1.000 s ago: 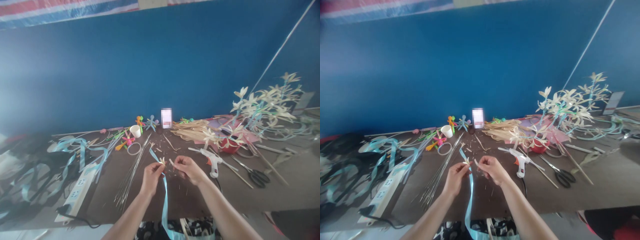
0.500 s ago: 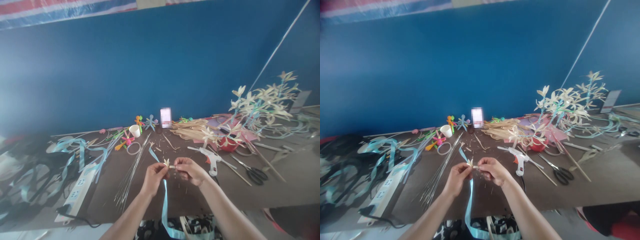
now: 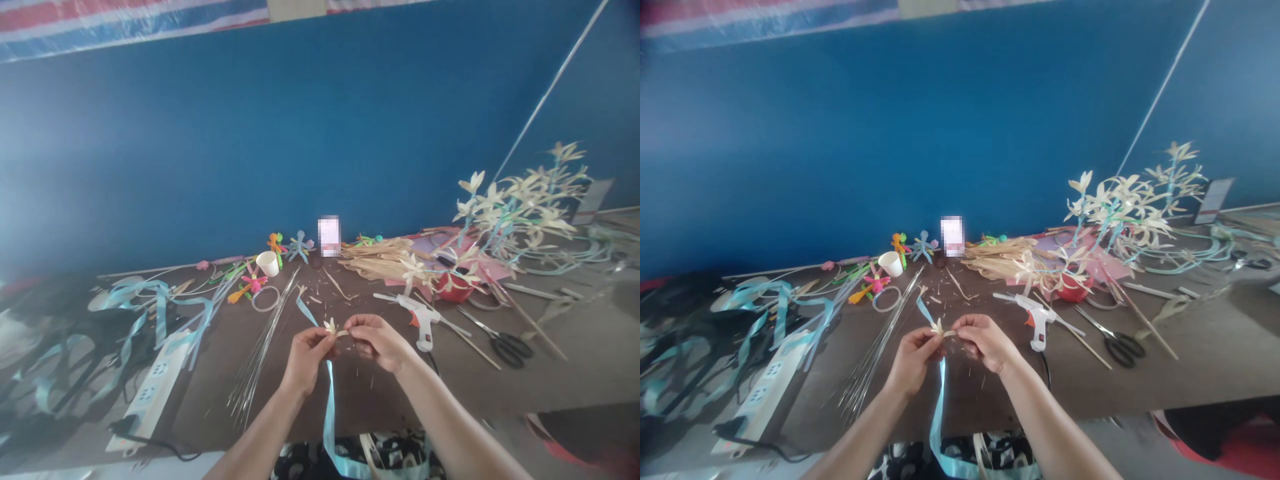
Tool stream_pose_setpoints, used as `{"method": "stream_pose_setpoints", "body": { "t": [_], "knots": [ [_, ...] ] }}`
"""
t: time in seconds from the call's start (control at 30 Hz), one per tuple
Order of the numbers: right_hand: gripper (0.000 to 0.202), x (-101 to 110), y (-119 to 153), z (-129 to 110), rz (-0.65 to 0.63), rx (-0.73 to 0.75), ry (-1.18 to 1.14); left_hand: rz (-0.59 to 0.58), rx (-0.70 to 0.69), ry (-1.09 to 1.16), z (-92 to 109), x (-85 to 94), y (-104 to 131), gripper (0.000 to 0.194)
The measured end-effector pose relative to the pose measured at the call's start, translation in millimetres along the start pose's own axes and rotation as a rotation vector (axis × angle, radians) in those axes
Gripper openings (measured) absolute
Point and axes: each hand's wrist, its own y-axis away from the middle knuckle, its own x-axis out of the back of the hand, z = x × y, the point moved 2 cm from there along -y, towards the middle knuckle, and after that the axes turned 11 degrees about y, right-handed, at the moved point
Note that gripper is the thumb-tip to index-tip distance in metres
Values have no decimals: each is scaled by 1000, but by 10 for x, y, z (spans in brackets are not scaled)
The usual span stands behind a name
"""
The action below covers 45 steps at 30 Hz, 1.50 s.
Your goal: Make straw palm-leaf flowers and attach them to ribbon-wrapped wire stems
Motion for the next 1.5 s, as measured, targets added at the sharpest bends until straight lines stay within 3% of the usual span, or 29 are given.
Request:
{"method": "stream_pose_setpoints", "body": {
  "t": [0.43,0.87,1.0,1.1,1.27,1.33,1.4,1.5],
  "knots": [
    [9,-60,36,-131,197,131,295,-13,-40,-81,22,-20,23,13],
    [23,-227,30,-69,237,224,16,-6,-112,-107,44,-73,32,14],
    [22,-229,1,-4,215,215,45,1,-106,-113,37,-98,23,16],
    [21,-118,-4,1,343,236,260,26,-95,-88,52,-89,11,18],
    [13,203,77,-97,594,313,1212,95,-86,-42,131,64,-31,20],
    [15,311,130,-121,649,288,1463,123,-94,-24,152,156,-48,20],
    [18,365,188,-125,639,290,1579,147,-95,-20,155,236,-57,19],
    [20,326,259,-71,452,375,1663,154,-82,-39,141,284,-49,21]
  ]
}}
